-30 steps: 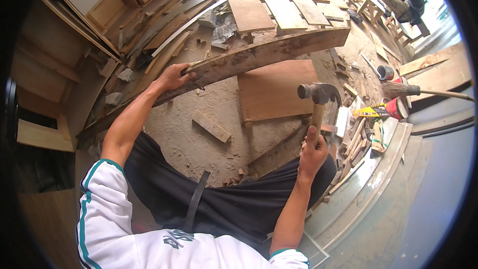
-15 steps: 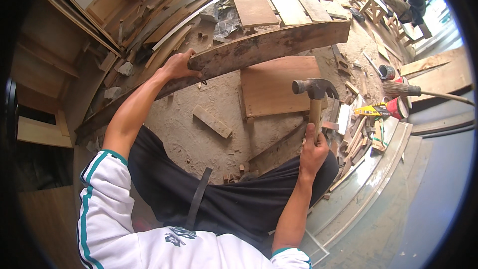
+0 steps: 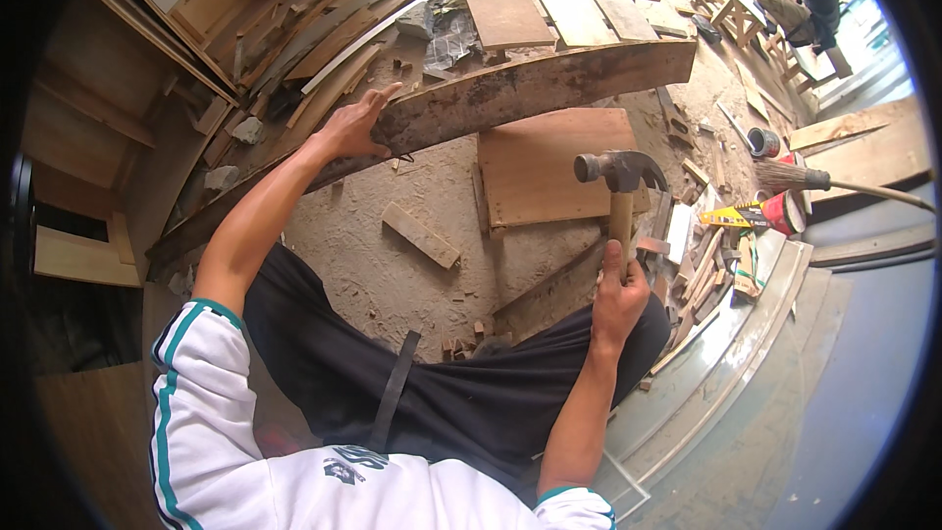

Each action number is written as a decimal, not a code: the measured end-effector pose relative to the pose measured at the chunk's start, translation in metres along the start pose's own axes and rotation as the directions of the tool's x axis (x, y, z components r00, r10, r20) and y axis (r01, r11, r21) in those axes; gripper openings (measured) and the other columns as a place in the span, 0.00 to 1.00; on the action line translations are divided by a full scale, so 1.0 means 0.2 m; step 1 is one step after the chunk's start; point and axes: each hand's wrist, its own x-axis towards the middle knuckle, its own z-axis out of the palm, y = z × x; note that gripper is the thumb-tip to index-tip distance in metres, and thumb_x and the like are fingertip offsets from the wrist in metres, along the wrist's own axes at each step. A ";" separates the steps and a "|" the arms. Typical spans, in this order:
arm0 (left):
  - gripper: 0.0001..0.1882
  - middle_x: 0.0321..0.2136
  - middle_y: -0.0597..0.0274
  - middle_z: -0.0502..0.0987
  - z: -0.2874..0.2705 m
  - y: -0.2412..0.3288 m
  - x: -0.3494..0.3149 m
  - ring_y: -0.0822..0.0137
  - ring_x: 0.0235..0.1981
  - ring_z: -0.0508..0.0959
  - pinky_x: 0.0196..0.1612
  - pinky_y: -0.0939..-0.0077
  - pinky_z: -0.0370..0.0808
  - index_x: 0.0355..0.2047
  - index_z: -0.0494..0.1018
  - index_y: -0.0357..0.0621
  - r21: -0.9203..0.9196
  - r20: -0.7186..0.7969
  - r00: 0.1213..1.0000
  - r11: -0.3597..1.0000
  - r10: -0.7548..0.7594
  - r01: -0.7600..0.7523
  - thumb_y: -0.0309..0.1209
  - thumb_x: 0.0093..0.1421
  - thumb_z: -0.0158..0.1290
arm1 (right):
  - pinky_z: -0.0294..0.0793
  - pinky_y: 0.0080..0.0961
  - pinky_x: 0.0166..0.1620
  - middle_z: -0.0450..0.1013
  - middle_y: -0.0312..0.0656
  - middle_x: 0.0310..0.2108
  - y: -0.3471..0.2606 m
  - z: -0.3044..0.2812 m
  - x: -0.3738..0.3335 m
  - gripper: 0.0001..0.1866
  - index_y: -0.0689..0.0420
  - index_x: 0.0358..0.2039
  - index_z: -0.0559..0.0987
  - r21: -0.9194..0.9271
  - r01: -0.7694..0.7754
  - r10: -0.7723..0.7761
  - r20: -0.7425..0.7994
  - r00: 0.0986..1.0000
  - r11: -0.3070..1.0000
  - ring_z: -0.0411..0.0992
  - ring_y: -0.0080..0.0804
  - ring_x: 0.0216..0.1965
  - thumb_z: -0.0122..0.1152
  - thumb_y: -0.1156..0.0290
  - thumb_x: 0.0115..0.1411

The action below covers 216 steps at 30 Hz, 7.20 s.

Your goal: The person arranges several wooden planks on a small wooden stand. They then use a hammer and a metal bar to strike and separate a long, curved wooden piece into smaller sections.

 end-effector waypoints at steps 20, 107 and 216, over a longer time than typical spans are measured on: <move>0.11 0.66 0.54 0.55 0.34 -0.01 -0.19 0.54 0.67 0.54 0.64 0.47 0.51 0.29 0.82 0.56 0.245 -0.488 0.853 0.967 0.182 -0.067 0.42 0.47 0.68 | 0.55 0.17 0.22 0.63 0.28 0.15 0.02 0.21 0.05 0.30 0.58 0.19 0.74 -0.154 0.158 -0.144 0.097 0.985 0.975 0.58 0.15 0.18 0.65 0.41 0.58; 0.19 0.37 0.58 0.78 0.13 0.59 0.21 0.60 0.47 0.75 0.53 0.62 0.67 0.42 0.77 0.50 0.075 -0.842 0.509 0.973 0.180 -0.219 0.47 0.56 0.61 | 0.72 0.33 0.32 0.74 0.45 0.25 0.43 -0.21 0.05 0.20 0.68 0.34 0.75 -0.033 -0.257 0.219 -0.424 0.879 0.966 0.72 0.35 0.25 0.70 0.61 0.57; 0.38 0.50 0.52 0.78 0.68 0.26 0.00 0.52 0.54 0.73 0.59 0.52 0.60 0.53 0.74 0.44 -0.411 -0.307 0.905 0.899 -0.295 0.154 0.65 0.57 0.50 | 0.76 0.32 0.39 0.78 0.43 0.38 0.57 -0.76 0.35 0.40 0.55 0.60 0.69 -0.898 -0.365 0.810 -0.017 0.586 0.245 0.74 0.34 0.37 0.75 0.53 0.49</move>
